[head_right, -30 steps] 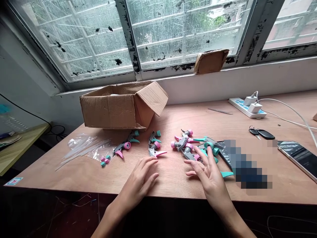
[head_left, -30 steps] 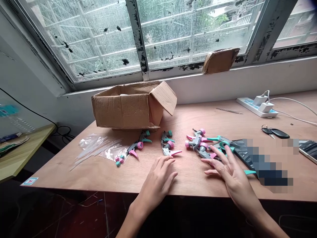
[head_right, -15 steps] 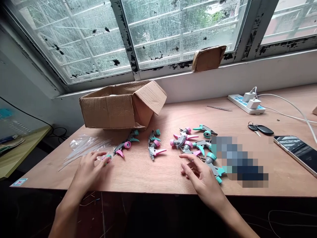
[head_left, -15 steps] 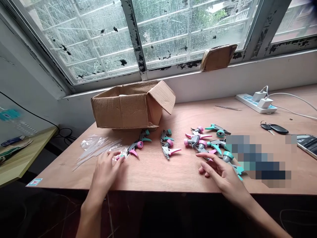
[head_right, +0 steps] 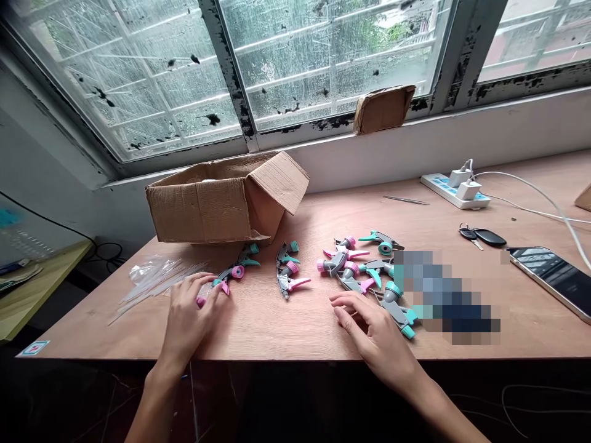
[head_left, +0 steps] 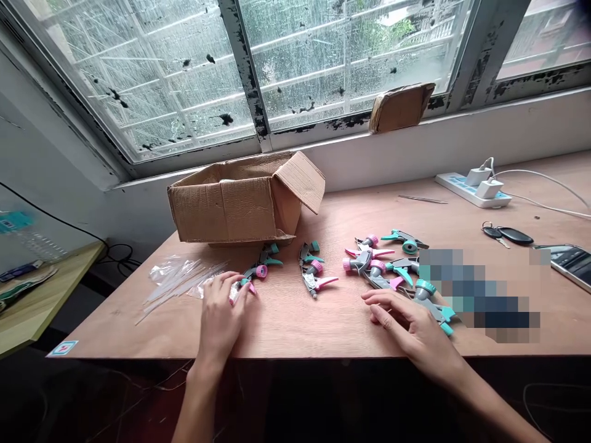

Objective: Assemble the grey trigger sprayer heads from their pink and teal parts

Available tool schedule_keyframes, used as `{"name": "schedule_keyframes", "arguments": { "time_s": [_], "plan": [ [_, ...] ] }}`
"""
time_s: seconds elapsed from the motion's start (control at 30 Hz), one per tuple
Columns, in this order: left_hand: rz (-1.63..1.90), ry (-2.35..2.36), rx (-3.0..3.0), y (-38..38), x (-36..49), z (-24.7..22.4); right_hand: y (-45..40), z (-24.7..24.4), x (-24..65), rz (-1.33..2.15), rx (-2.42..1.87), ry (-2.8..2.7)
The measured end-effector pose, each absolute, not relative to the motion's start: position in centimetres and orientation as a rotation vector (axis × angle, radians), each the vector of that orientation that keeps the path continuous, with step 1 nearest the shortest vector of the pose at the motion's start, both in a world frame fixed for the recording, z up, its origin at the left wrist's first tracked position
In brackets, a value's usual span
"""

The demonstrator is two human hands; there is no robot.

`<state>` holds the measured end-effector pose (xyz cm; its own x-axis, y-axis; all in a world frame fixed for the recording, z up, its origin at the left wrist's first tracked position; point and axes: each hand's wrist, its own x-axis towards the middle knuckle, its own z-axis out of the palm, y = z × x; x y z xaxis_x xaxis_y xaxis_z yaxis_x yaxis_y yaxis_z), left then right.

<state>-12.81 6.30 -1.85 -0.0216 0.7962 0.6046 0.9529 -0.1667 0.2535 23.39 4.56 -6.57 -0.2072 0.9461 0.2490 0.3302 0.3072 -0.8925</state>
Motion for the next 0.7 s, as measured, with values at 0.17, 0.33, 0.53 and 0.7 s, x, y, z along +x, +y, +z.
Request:
{"name": "schedule_keyframes", "arguments": {
  "time_s": [0.17, 0.33, 0.53, 0.7],
  "plan": [
    [-0.924, -1.797, -2.469, 9.5, -7.1, -0.6, 4.4, -6.1, 23.2, 0.776, -1.170, -1.823],
    [-0.752, -1.857, -2.632, 15.8, -2.6, 0.0, 4.5, -5.5, 23.5, 0.931, -1.144, -1.840],
    [-0.704, -1.975, -2.692, 20.4, 0.2, -1.2, 4.7, -5.3, 23.9, 0.976, -1.140, -1.840],
    [-0.772, -2.131, -2.671, 21.7, 1.3, -1.3, 4.6, -5.2, 23.8, 0.939, -1.138, -1.880]
  ]
}}
